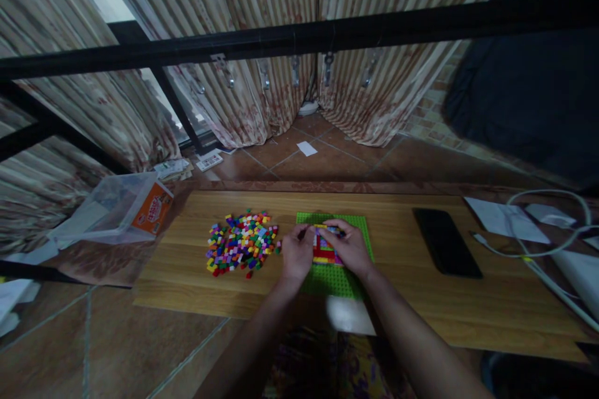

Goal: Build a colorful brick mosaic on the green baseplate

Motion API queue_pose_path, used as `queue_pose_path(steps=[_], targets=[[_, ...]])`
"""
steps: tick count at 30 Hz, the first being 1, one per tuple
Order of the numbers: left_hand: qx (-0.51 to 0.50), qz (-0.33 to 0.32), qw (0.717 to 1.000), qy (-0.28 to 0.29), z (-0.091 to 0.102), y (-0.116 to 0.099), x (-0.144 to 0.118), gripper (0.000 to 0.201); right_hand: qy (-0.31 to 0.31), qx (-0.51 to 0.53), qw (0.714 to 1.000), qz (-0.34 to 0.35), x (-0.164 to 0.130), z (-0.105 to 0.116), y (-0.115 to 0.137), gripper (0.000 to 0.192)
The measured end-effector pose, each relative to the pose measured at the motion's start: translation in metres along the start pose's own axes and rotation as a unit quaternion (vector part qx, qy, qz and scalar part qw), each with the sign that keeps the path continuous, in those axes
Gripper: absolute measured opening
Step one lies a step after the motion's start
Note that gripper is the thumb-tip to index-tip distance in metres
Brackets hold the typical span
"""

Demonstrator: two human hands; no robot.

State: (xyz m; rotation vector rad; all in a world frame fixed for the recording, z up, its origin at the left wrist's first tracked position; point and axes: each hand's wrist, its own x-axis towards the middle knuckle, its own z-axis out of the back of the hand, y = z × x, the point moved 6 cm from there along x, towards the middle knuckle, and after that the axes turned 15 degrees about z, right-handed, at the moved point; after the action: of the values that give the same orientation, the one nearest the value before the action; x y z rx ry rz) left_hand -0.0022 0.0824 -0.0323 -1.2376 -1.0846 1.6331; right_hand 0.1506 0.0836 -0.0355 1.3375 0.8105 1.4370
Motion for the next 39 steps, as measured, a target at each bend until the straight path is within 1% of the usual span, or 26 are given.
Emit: queue_pose_path(steps=[4, 11, 18, 23, 27, 30, 33, 36, 39], targets=[[0.004, 0.006, 1.000, 0.003, -0.001, 0.001, 0.000, 0.018, 0.003, -0.009, 1.000, -0.011, 0.000, -0.001, -0.003, 0.034], [-0.006, 0.009, 1.000, 0.016, -0.001, 0.000, 0.003, 0.016, 0.029, -0.024, 0.999, -0.024, 0.003, -0.002, -0.004, 0.034], [-0.064, 0.066, 0.996, 0.014, -0.006, 0.008, 0.012, 0.009, 0.049, -0.017, 0.997, -0.054, 0.005, -0.003, -0.009, 0.035], [-0.093, 0.079, 0.992, 0.026, -0.006, 0.009, 0.015, 0.008, 0.046, 0.010, 0.998, -0.050, 0.006, -0.004, -0.008, 0.039], [-0.109, 0.083, 0.989, 0.050, -0.003, 0.011, 0.014, 0.014, 0.011, 0.025, 0.999, -0.033, 0.008, 0.008, -0.001, 0.044], [-0.108, 0.083, 0.989, 0.059, -0.002, 0.014, 0.013, 0.025, -0.054, 0.011, 0.998, -0.020, 0.004, 0.027, 0.006, 0.046], [-0.088, 0.072, 0.991, 0.069, -0.005, 0.014, 0.012, 0.028, -0.108, -0.011, 0.994, -0.018, -0.006, 0.042, 0.009, 0.046], [-0.059, 0.058, 0.993, 0.079, -0.009, 0.012, 0.011, 0.020, -0.107, -0.018, 0.994, -0.034, -0.016, 0.041, 0.006, 0.047], [-0.028, 0.052, 0.996, 0.071, -0.012, 0.009, 0.012, 0.016, -0.095, -0.024, 0.994, -0.044, -0.024, 0.035, -0.001, 0.048]])
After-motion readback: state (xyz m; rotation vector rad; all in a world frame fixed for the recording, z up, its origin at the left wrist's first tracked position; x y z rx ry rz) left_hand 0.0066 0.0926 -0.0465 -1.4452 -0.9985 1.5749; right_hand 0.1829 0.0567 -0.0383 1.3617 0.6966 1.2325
